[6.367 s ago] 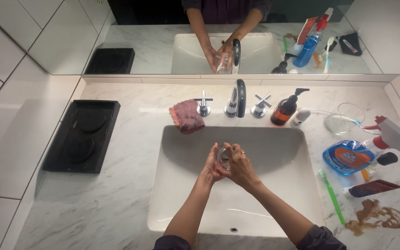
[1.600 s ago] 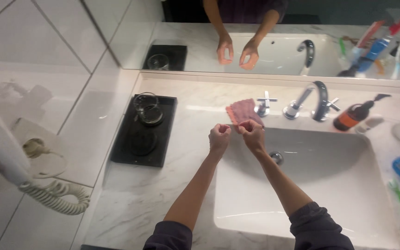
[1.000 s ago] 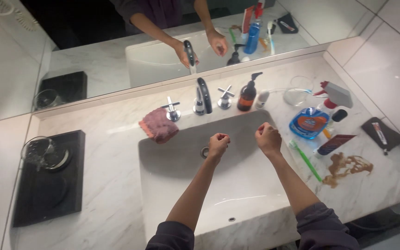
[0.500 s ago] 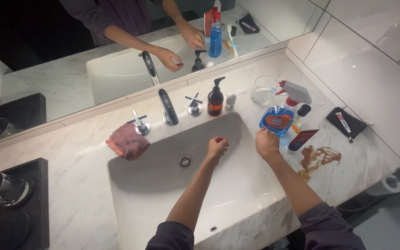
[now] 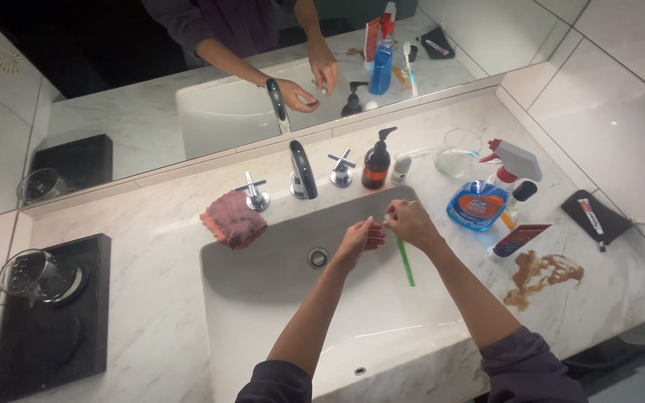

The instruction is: Wipe down a marble bathroom counter and clean various items such as a tray, glasses, and toothbrushes.

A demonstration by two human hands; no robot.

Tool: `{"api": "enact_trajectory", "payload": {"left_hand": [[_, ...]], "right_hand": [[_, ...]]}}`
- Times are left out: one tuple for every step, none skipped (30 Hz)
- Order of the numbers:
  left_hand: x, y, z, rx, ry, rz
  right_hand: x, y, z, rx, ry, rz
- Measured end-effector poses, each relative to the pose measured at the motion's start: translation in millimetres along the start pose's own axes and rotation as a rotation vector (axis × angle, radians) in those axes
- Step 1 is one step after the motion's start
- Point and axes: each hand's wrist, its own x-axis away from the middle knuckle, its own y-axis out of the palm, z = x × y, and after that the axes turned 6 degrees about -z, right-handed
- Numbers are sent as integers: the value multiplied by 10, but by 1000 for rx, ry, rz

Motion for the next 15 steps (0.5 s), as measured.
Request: {"api": "enact_trajectory", "payload": {"left_hand": [[143, -7, 131, 3, 5, 14], [288, -14, 262, 113, -27, -80], [436, -29, 389, 223, -58, -174], [494, -115, 402, 227, -51, -159], [544, -185, 418, 268, -70, -100], [589, -253, 435, 310, -88, -41], [619, -345, 423, 314, -84, -33], [643, -436, 411, 289, -58, -31], [668, -516, 390, 264, -34, -30], [732, -527, 431, 269, -32, -23], [786, -535, 479, 246, -41, -9], [838, -543, 528, 223, -50, 6], [850, -555, 524, 225, -47, 11], [861, -565, 524, 203, -41, 29], [861, -587, 545, 179, -32, 48]], "right_hand": [[-44, 7, -139, 0, -15, -5], [-86, 16, -282, -131, -36, -62], [-128, 33, -434, -261, -59, -122], [-203, 106, -496, -260, -73, -130], [-277, 167, -546, -345, -101, -160], [-354, 227, -595, -429, -127, -192], [-409, 240, -658, -427, -135, -198], [-469, 252, -717, -356, -194, -49], [-519, 266, -765, -285, -251, 100], [-590, 225, -866, -285, -257, 95], [-665, 178, -964, -148, -246, 257], [-742, 129, -1062, -10, -235, 419], [-820, 115, -1102, -11, -241, 417], [-899, 98, -1142, 60, -161, 397], [-997, 69, -1193, 128, -82, 380]]}}
